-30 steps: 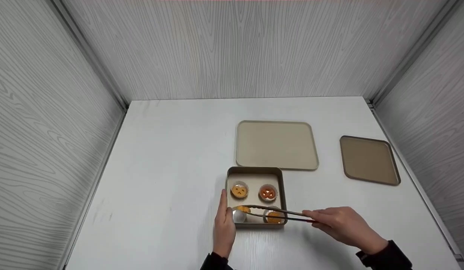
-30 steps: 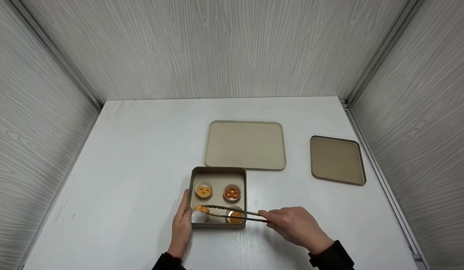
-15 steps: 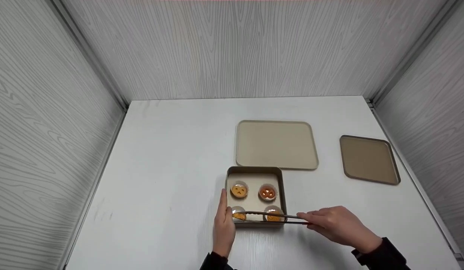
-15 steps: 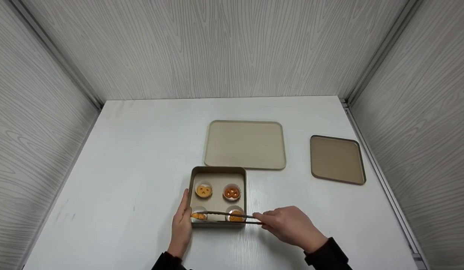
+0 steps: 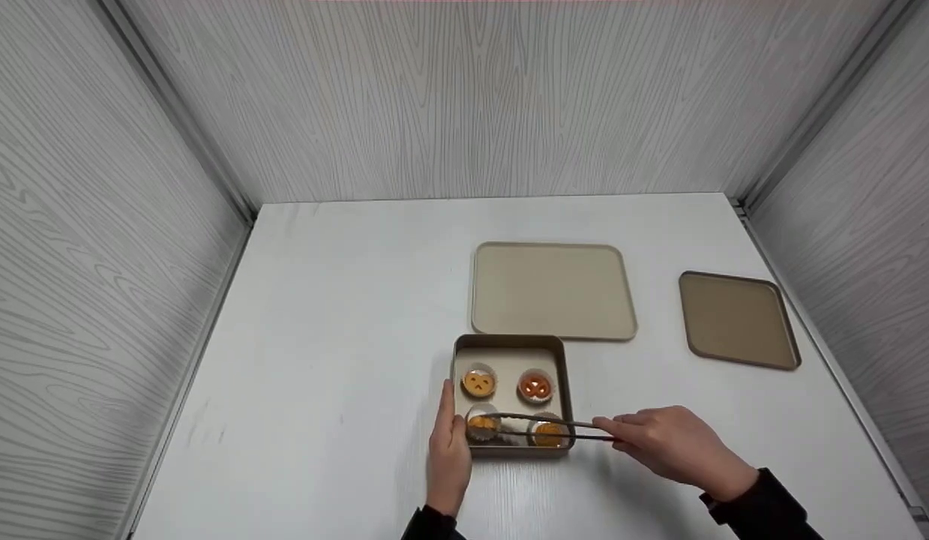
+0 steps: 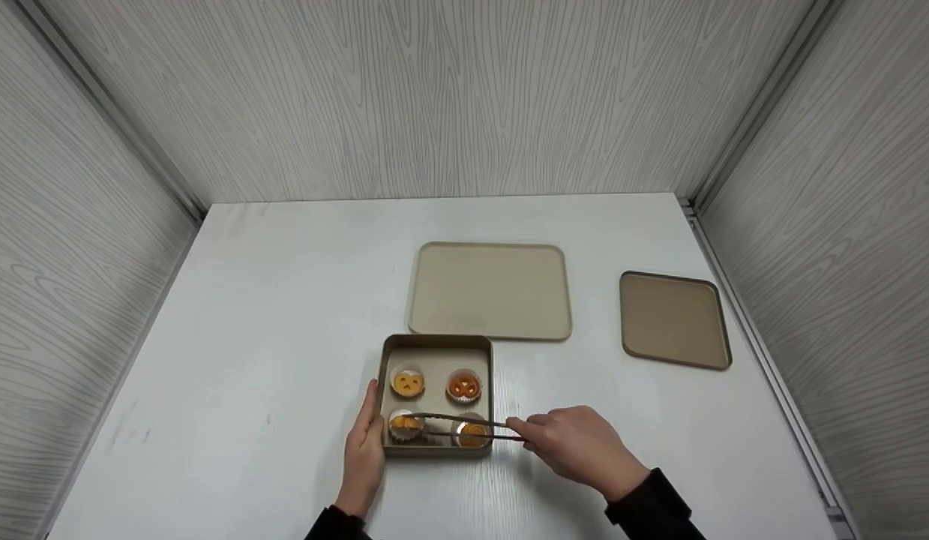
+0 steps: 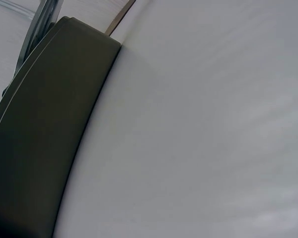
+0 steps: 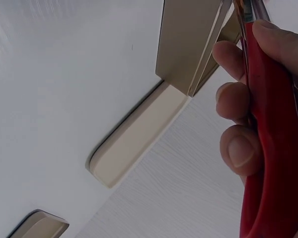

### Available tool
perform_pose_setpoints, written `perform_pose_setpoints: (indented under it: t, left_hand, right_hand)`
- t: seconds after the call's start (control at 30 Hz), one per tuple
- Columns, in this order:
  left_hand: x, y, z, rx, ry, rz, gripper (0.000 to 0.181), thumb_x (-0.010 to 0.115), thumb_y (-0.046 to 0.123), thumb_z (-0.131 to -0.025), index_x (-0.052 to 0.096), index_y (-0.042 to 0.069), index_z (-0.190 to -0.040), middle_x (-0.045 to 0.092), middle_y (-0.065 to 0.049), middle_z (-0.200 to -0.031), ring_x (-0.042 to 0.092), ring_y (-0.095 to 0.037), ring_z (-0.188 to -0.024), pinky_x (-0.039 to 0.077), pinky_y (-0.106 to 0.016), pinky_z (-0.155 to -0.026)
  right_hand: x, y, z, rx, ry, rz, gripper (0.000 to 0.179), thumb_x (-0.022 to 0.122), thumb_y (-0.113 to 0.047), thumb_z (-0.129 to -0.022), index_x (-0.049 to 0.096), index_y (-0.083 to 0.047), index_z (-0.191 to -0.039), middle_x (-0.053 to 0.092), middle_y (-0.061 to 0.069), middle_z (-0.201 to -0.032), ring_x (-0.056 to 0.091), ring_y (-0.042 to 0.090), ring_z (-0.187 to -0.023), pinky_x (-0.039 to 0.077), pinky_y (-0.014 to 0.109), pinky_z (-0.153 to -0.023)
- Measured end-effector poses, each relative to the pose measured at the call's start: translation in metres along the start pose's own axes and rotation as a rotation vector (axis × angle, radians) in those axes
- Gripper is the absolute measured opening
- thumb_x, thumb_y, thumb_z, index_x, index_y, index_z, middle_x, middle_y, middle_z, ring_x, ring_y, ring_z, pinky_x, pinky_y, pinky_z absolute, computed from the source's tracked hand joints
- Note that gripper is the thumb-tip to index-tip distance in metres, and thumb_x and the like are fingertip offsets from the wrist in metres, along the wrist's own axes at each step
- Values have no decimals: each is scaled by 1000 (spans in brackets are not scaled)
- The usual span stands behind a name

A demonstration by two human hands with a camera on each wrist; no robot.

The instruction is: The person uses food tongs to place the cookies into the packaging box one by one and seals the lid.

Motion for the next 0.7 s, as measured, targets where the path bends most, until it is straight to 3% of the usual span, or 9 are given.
perform_pose_setpoints:
  t: [0.23, 0.43, 0.7]
  left_hand:
    - [0, 1, 1, -8, 3, -21, 56, 30, 5, -110, 18, 10, -164, 19, -4, -171, 15, -15, -156, 14, -41, -126]
    - [0, 1, 2, 22, 15, -32, 57, 32, 3, -109, 20, 9, -164, 21, -8, -170, 16, -22, -156, 13, -45, -126]
    - [-1, 0, 2, 30, 31, -45, 57, 32, 3, -108, 21, 9, -164, 23, -6, -169, 19, -22, -156, 14, -45, -126]
  right_hand:
    - [-3, 3, 4, 24, -14, -24, 54, 91, -15, -72, 75, -16, -124, 79, -3, -95, 74, 9, -78, 58, 29, -61]
    - [-8, 8, 11, 59, -31, -41, 56, 91, -18, -73, 74, -18, -126, 79, -4, -97, 74, 9, -80, 58, 30, -62]
    - [-14, 11, 17, 66, -11, -50, 58, 92, -16, -70, 74, -18, -126, 79, -4, -95, 74, 8, -78, 58, 29, -61]
Point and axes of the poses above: each hand's wrist, its own z-axis away from the middle knuckle, its own x-axis out of the palm, y = z × x, the point moved 5 cm from there along -z, towards the middle knuckle
